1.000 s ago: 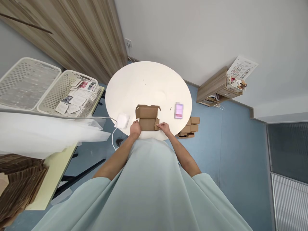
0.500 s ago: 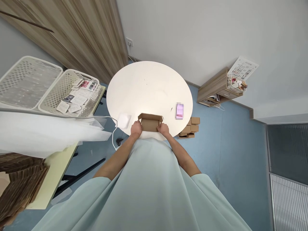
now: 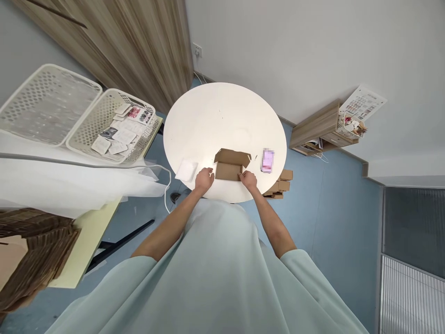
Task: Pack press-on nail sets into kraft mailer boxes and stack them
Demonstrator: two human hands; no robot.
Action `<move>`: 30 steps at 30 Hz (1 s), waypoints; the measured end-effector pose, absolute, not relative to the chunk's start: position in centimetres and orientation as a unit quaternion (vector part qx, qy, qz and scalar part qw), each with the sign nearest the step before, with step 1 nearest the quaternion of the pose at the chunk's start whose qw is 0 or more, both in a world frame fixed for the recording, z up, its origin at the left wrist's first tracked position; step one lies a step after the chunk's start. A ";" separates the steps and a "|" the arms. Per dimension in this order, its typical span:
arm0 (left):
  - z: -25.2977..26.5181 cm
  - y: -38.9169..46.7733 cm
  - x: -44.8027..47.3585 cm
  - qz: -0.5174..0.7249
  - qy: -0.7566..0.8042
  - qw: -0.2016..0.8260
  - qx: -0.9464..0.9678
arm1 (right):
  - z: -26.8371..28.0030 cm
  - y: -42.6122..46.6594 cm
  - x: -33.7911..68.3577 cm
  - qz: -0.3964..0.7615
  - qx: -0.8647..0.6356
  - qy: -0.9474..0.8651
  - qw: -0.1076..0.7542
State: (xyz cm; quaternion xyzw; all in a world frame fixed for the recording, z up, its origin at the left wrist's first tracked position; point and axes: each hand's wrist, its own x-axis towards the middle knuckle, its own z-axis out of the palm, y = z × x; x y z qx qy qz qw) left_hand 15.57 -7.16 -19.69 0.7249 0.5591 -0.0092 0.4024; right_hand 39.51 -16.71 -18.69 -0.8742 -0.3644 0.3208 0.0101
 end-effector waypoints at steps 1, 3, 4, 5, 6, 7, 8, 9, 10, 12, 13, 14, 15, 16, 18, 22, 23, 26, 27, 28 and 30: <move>-19.7 -6.8 14.8 0.004 0.576 0.387 0.720 | -18.4 -16.9 39.5 0.322 -0.876 -0.359 0.019; -19.8 -5.8 12.8 0.030 0.621 0.346 0.703 | -17.7 -17.7 39.2 0.317 -0.880 -0.351 0.041; -19.9 -5.2 11.7 0.037 0.645 0.328 0.689 | -17.4 -18.1 38.9 0.313 -0.883 -0.347 0.051; -20.1 -4.7 10.7 0.037 0.667 0.317 0.673 | -17.1 -18.6 38.7 0.309 -0.886 -0.341 0.058; -20.2 -4.1 9.7 0.031 0.685 0.311 0.658 | -16.9 -19.1 38.3 0.307 -0.889 -0.334 0.065; -20.4 -3.7 8.9 0.018 0.697 0.311 0.645 | -16.7 -19.6 38.0 0.307 -0.892 -0.325 0.071; -20.5 -3.3 8.2 0.004 0.704 0.313 0.637 | -16.5 -20.0 37.6 0.310 -0.893 -0.316 0.079; -20.6 -3.1 7.7 -0.011 0.708 0.316 0.632 | -16.4 -20.4 37.2 0.314 -0.894 -0.307 0.089; -20.7 -2.9 7.4 -0.024 0.708 0.319 0.629 | -16.3 -20.7 36.8 0.318 -0.894 -0.299 0.100; -20.8 -2.8 7.1 -0.036 0.707 0.325 0.627 | -16.0 -21.1 35.9 0.321 -0.894 -0.287 0.120; -20.8 -2.7 7.1 -0.038 0.707 0.328 0.625 | -15.8 -21.2 35.5 0.321 -0.895 -0.283 0.127; -20.8 -2.7 7.1 -0.037 0.707 0.330 0.625 | -15.7 -21.2 35.2 0.322 -0.895 -0.280 0.134; -20.8 -2.6 7.2 -0.037 0.706 0.332 0.624 | -15.5 -21.2 34.8 0.323 -0.894 -0.279 0.140; -20.8 -2.5 7.3 -0.037 0.706 0.335 0.623 | -15.2 -21.1 34.6 0.325 -0.892 -0.278 0.146; -20.7 -2.2 7.4 -0.038 0.706 0.338 0.621 | -14.8 -20.9 34.2 0.328 -0.887 -0.282 0.160; -20.8 -1.7 7.6 -0.029 0.701 0.320 0.637 | -13.8 -20.2 33.9 0.326 -0.879 -0.294 0.183; -20.8 -1.8 7.7 -0.024 0.697 0.312 0.646 | -13.6 -20.0 33.9 0.326 -0.877 -0.299 0.187; -20.7 -2.1 7.9 -0.007 0.689 0.297 0.661 | -13.1 -19.7 33.9 0.332 -0.866 -0.316 0.198; -20.7 -2.2 7.9 -0.003 0.691 0.295 0.660 | -13.1 -19.7 33.8 0.335 -0.862 -0.323 0.200; -20.6 -2.2 7.9 -0.001 0.694 0.293 0.658 | -13.1 -19.6 33.8 0.339 -0.858 -0.330 0.201; -20.3 -2.3 7.9 -0.003 0.698 0.297 0.651 | -13.3 -19.4 33.6 0.351 -0.848 -0.342 0.200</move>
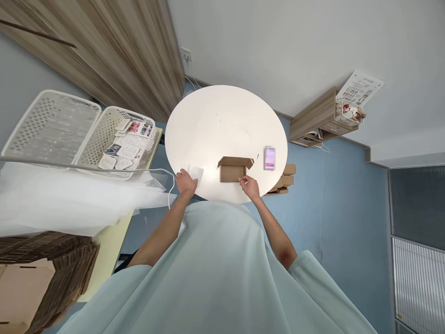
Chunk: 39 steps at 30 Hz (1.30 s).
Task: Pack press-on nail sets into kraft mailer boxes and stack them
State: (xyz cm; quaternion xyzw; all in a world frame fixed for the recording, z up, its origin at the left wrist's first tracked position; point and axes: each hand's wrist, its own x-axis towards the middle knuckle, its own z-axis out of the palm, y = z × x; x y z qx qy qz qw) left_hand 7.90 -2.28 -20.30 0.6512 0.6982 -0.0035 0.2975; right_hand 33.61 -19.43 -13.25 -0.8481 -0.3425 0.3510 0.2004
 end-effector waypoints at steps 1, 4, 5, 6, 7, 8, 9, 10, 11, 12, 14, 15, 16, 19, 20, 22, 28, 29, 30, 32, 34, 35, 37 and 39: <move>-20.1 -2.3 7.9 -0.004 0.698 0.305 0.648 | -13.4 -19.4 33.5 0.358 -0.843 -0.349 0.200; -19.4 -2.6 7.8 0.010 0.693 0.338 0.636 | -13.8 -19.2 33.1 0.380 -0.822 -0.371 0.205; -19.1 -2.9 7.8 0.020 0.691 0.351 0.632 | -13.9 -19.1 33.0 0.389 -0.814 -0.377 0.209; -18.8 -3.4 7.8 0.033 0.688 0.364 0.627 | -14.0 -19.0 32.9 0.399 -0.805 -0.382 0.216; -18.4 -4.0 7.9 0.048 0.684 0.378 0.622 | -14.1 -19.0 32.9 0.410 -0.796 -0.384 0.226; -17.9 -4.7 8.0 0.065 0.677 0.394 0.618 | -14.1 -18.9 32.8 0.421 -0.787 -0.383 0.238; -17.4 -5.5 8.1 0.085 0.667 0.413 0.614 | -14.1 -18.9 32.8 0.432 -0.778 -0.382 0.251; -16.9 -6.3 8.3 0.105 0.654 0.435 0.610 | -14.0 -18.8 32.9 0.443 -0.767 -0.379 0.266; -16.3 -7.1 8.5 0.124 0.639 0.461 0.603 | -14.0 -18.8 32.9 0.456 -0.755 -0.378 0.283; -15.7 -7.9 8.7 0.140 0.626 0.488 0.592 | -13.9 -18.8 33.0 0.469 -0.741 -0.376 0.300; -14.7 -9.1 9.4 0.160 0.600 0.536 0.572 | -13.9 -18.8 33.1 0.492 -0.712 -0.376 0.330; -14.3 -9.5 9.9 0.166 0.589 0.555 0.564 | -13.9 -18.8 33.1 0.499 -0.701 -0.376 0.342; -13.9 -9.9 10.4 0.172 0.577 0.570 0.559 | -13.9 -18.9 33.2 0.504 -0.694 -0.376 0.351; -13.2 -10.4 11.9 0.181 0.540 0.608 0.552 | -14.1 -19.5 33.3 0.505 -0.684 -0.370 0.375; -13.1 -10.5 12.4 0.181 0.530 0.618 0.552 | -14.2 -19.7 33.4 0.504 -0.682 -0.366 0.384; -13.0 -10.6 13.2 0.176 0.512 0.635 0.551 | -14.4 -20.3 33.7 0.500 -0.677 -0.358 0.404; -13.9 -10.5 15.6 0.149 0.523 0.647 0.534 | -15.2 -21.4 35.0 0.494 -0.687 -0.331 0.417; -14.1 -10.3 16.1 0.141 0.534 0.646 0.527 | -15.5 -21.3 35.2 0.492 -0.696 -0.319 0.415; -14.5 -10.1 16.7 0.134 0.543 0.646 0.520 | -15.7 -21.1 35.4 0.489 -0.707 -0.302 0.412; -15.2 -9.6 17.8 0.125 0.556 0.644 0.509 | -16.3 -20.5 35.6 0.471 -0.740 -0.260 0.404; -15.9 -9.0 18.9 0.125 0.568 0.639 0.503 | -16.7 -19.8 35.7 0.438 -0.779 -0.235 0.383; -16.2 -8.7 19.4 0.126 0.574 0.635 0.501 | -16.9 -19.4 35.7 0.421 -0.795 -0.234 0.368; -16.9 -8.2 20.1 0.124 0.590 0.627 0.494 | -17.1 -18.6 35.8 0.397 -0.815 -0.249 0.341; -17.5 -7.9 20.6 0.119 0.603 0.621 0.487 | -17.2 -17.9 35.9 0.395 -0.820 -0.266 0.318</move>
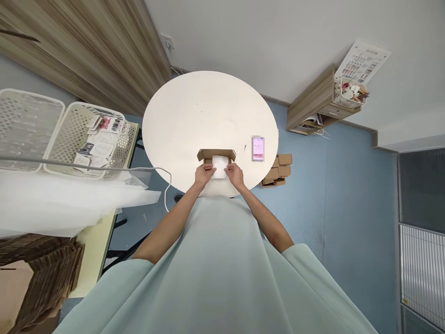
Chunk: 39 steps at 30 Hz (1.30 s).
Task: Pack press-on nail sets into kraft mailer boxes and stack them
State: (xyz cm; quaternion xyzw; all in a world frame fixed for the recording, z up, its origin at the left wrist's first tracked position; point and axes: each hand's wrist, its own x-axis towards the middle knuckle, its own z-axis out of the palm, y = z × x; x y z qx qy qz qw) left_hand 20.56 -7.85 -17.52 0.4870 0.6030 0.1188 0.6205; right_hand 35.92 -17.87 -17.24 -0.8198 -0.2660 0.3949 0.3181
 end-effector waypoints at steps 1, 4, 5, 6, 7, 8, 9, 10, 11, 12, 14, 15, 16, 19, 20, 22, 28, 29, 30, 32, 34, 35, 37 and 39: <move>-17.8 -7.7 20.6 0.117 0.608 0.618 0.484 | -17.4 -17.6 36.0 0.400 -0.820 -0.272 0.306; -18.7 -7.5 20.6 0.116 0.612 0.619 0.479 | -17.8 -16.9 36.2 0.420 -0.815 -0.298 0.266; -18.9 -7.6 20.5 0.116 0.610 0.620 0.479 | -17.9 -16.7 36.3 0.423 -0.814 -0.308 0.253; -19.1 -7.6 20.5 0.115 0.608 0.623 0.479 | -18.1 -16.7 36.3 0.423 -0.814 -0.317 0.240; -19.3 -7.7 20.5 0.114 0.605 0.624 0.481 | -18.2 -16.6 36.3 0.422 -0.816 -0.325 0.226; -19.5 -7.8 20.5 0.113 0.603 0.624 0.483 | -18.3 -16.6 36.2 0.420 -0.817 -0.332 0.213; -19.6 -7.9 20.6 0.112 0.602 0.622 0.488 | -18.4 -16.6 36.2 0.419 -0.818 -0.338 0.201; -19.7 -7.9 20.6 0.110 0.601 0.618 0.495 | -18.5 -16.6 36.2 0.419 -0.818 -0.344 0.191; -19.8 -8.0 20.7 0.109 0.597 0.612 0.506 | -18.6 -16.6 36.1 0.418 -0.817 -0.351 0.184; -19.9 -8.0 20.7 0.107 0.593 0.606 0.519 | -18.7 -16.6 36.1 0.418 -0.815 -0.358 0.179; -20.1 -7.9 20.8 0.098 0.582 0.596 0.545 | -19.0 -16.7 36.1 0.412 -0.813 -0.374 0.171; -20.2 -7.9 20.8 0.091 0.578 0.592 0.554 | -19.1 -16.6 36.1 0.409 -0.812 -0.382 0.167; -20.3 -7.9 20.8 0.085 0.575 0.590 0.561 | -19.2 -16.6 36.1 0.404 -0.812 -0.389 0.163; -20.7 -7.9 20.8 0.068 0.571 0.582 0.575 | -19.6 -16.6 35.9 0.390 -0.813 -0.405 0.154; -20.7 -7.9 20.8 0.062 0.572 0.577 0.579 | -19.7 -16.6 35.7 0.386 -0.813 -0.408 0.151; -20.9 -8.0 20.9 0.049 0.573 0.563 0.594 | -19.8 -16.7 35.5 0.380 -0.813 -0.417 0.145; -20.6 -8.3 21.4 0.022 0.526 0.509 0.681 | -19.5 -16.2 34.8 0.371 -0.819 -0.425 0.106; -20.4 -8.3 21.6 0.020 0.519 0.503 0.691 | -19.3 -16.1 34.8 0.368 -0.821 -0.425 0.098; -20.2 -8.3 21.6 0.017 0.515 0.500 0.696 | -19.1 -15.9 34.8 0.365 -0.822 -0.427 0.092; -19.6 -8.4 21.5 0.021 0.517 0.495 0.698 | -18.6 -15.9 35.0 0.359 -0.817 -0.442 0.093; -19.0 -8.5 20.8 0.039 0.533 0.486 0.691 | -17.8 -16.5 35.3 0.354 -0.810 -0.454 0.113; -18.7 -8.5 20.3 0.054 0.546 0.479 0.686 | -17.4 -17.0 35.6 0.354 -0.809 -0.452 0.128; -18.1 -8.3 19.1 0.089 0.580 0.456 0.670 | -16.4 -18.1 36.4 0.353 -0.816 -0.427 0.163; -17.6 -7.6 18.2 0.132 0.610 0.432 0.651 | -15.5 -19.1 37.5 0.336 -0.841 -0.373 0.200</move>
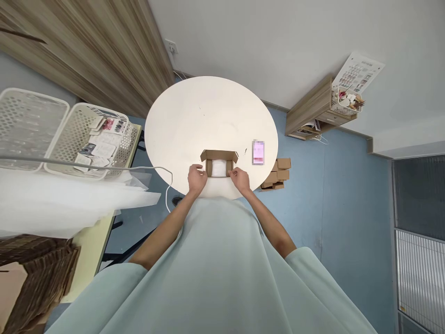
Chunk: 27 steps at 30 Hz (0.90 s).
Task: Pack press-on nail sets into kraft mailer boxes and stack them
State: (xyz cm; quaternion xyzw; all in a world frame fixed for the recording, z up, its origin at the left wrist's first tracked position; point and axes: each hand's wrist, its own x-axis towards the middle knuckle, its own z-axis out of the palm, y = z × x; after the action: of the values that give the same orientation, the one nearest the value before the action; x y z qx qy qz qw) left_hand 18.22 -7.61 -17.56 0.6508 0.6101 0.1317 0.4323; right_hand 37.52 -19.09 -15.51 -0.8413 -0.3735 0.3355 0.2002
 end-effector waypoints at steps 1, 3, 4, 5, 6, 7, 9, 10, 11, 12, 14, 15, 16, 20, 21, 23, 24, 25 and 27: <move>-17.3 -7.0 18.0 0.154 0.617 0.424 0.644 | -15.2 -19.3 38.2 0.315 -0.854 -0.352 0.219; -17.0 -5.6 18.2 0.192 0.610 0.421 0.643 | -14.7 -19.1 39.5 0.268 -0.867 -0.329 0.262; -16.8 -4.7 18.6 0.202 0.599 0.423 0.649 | -14.6 -18.6 40.1 0.250 -0.866 -0.326 0.285; -16.6 -3.8 19.0 0.208 0.586 0.427 0.656 | -14.5 -17.9 40.6 0.241 -0.860 -0.330 0.307; -16.5 -3.0 19.5 0.210 0.574 0.434 0.662 | -14.5 -17.1 41.1 0.243 -0.851 -0.335 0.324; -16.3 -2.3 19.9 0.209 0.562 0.446 0.665 | -14.5 -16.3 41.4 0.252 -0.841 -0.341 0.337; -16.1 -1.3 20.5 0.195 0.544 0.479 0.661 | -14.5 -14.8 41.8 0.286 -0.822 -0.346 0.350; -15.9 -1.0 20.7 0.186 0.537 0.496 0.656 | -14.5 -14.2 41.8 0.304 -0.814 -0.346 0.353; -15.8 -0.9 20.8 0.177 0.532 0.512 0.650 | -14.5 -13.9 41.8 0.320 -0.808 -0.345 0.355; -15.7 -1.0 20.8 0.171 0.529 0.523 0.646 | -14.5 -13.6 41.8 0.332 -0.803 -0.344 0.355; -15.6 -1.4 20.6 0.168 0.524 0.535 0.641 | -14.5 -13.7 41.5 0.341 -0.801 -0.346 0.350; -15.7 -1.7 20.5 0.168 0.523 0.536 0.641 | -14.5 -14.0 41.4 0.340 -0.802 -0.348 0.346; -15.7 -2.0 20.3 0.169 0.522 0.537 0.640 | -14.6 -14.4 41.3 0.340 -0.803 -0.351 0.342; -16.3 -3.9 19.4 0.165 0.519 0.536 0.645 | -15.3 -16.6 40.6 0.339 -0.796 -0.382 0.326; -16.5 -4.4 19.1 0.162 0.514 0.536 0.650 | -15.7 -17.4 40.3 0.337 -0.792 -0.394 0.323; -17.2 -5.6 18.5 0.156 0.501 0.535 0.662 | -16.4 -18.9 39.7 0.329 -0.784 -0.420 0.317; -17.5 -6.2 18.1 0.152 0.494 0.534 0.669 | -16.8 -19.6 39.3 0.323 -0.780 -0.433 0.315; -17.9 -6.8 17.8 0.146 0.488 0.531 0.677 | -17.1 -20.4 39.0 0.318 -0.778 -0.444 0.311; -18.6 -8.2 17.0 0.133 0.483 0.515 0.696 | -17.7 -21.8 38.3 0.319 -0.776 -0.456 0.298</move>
State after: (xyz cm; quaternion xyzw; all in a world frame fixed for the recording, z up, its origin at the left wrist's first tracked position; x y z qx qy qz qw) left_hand 17.04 -8.16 -18.61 0.6960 0.4826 0.1334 0.5148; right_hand 38.29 -21.78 -17.74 -0.7757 -0.4561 0.3189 0.2976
